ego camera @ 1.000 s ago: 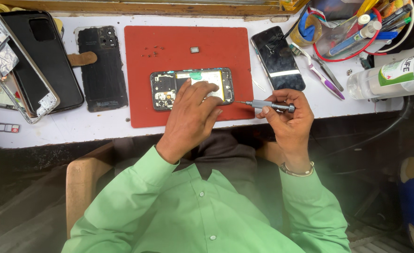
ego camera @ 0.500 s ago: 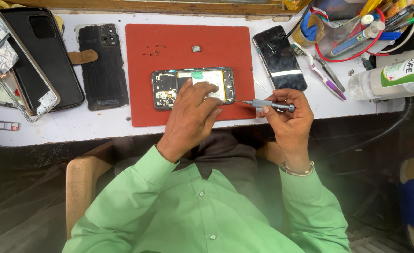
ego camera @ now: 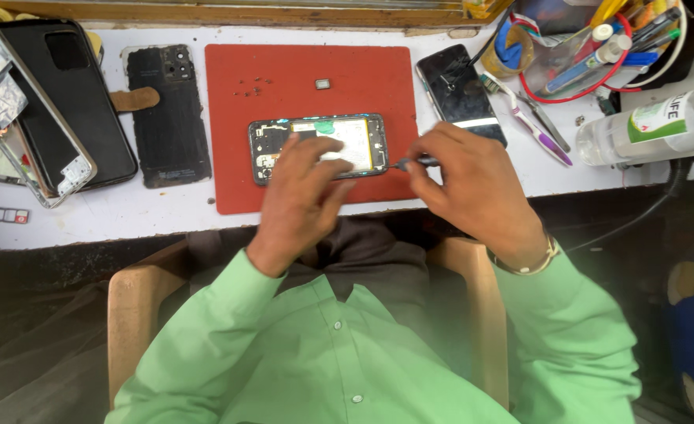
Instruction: The person disassembles a smartphone by removing screws from the back cover using a screwdriver. They place the screws on the red mat and continue to remove additional screws from the internal components.
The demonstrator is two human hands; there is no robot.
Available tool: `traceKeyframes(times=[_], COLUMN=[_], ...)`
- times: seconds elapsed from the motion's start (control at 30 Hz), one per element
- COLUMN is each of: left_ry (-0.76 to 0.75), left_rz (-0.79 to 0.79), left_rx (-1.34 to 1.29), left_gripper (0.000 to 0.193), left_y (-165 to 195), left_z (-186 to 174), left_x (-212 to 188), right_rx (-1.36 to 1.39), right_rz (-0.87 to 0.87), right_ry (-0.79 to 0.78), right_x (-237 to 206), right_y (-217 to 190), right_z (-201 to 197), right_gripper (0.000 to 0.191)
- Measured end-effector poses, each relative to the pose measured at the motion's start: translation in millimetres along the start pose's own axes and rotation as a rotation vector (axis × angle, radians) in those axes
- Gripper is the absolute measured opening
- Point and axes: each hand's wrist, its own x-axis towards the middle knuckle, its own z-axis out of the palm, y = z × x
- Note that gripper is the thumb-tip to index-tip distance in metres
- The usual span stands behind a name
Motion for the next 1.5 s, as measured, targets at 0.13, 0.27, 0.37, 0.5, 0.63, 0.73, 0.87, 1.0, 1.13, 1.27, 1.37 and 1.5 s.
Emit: traceKeyframes(times=[0.13,0.27,0.37,0.5,0.63,0.73,0.87,1.0,1.13,1.27,1.37,1.5], left_ry=[0.078,0.051,-0.036,-0.128,-0.089,-0.037,-0.182,-0.357,-0.494,-0.633,-0.672,-0.688], left_rz=[-0.107,-0.19,-0.17,-0.186,-0.116,-0.083,-0.267,-0.299,-0.294,-0.418,-0.481,-0.47], left_rx=[0.066,0.069,0.046,0.048,0.159,0.152,0.051,0.016,0.171,0.158,0.194,0.242], left_gripper=[0.029,0.046,0.062,0.07,0.065,0.045,0.016,0.009,0.006,0.021,0.031,0.029], left_y=[-12,-27,-34,-35,-28,-18,3,6,0,-3,-1,2], left_z=[-35,-72,-82,-81,-80,-71,-43,-3,27,32,33,37], left_x=[-10,-15,-12,-6,-4,-1,15,64,95,104,108,111], right_rx=[-0.159,-0.024,-0.02,-0.019,0.185,0.159,0.123,0.074,0.031,0.038,0.017,-0.017], right_rz=[0.021,-0.05,-0.039,0.119,0.061,-0.043,-0.049,-0.106,-0.123,-0.134,-0.166,-0.181], right_ry=[-0.144,-0.184,-0.133,-0.105,-0.091,-0.077,-0.01,0.084,0.122,0.15,0.17,0.175], right_x=[17,21,19,16,8,1,-15,-28,-37,-41,-42,-46], right_y=[-15,-17,-16,-14,-13,-10,-9,-7,-4,0,1,1], right_z=[-7,-9,-6,-3,-6,-5,4,13,20,23,26,27], right_gripper=[0.011,0.009,0.008,0.01,0.018,0.017,0.016,0.018,0.02,0.021,0.021,0.023])
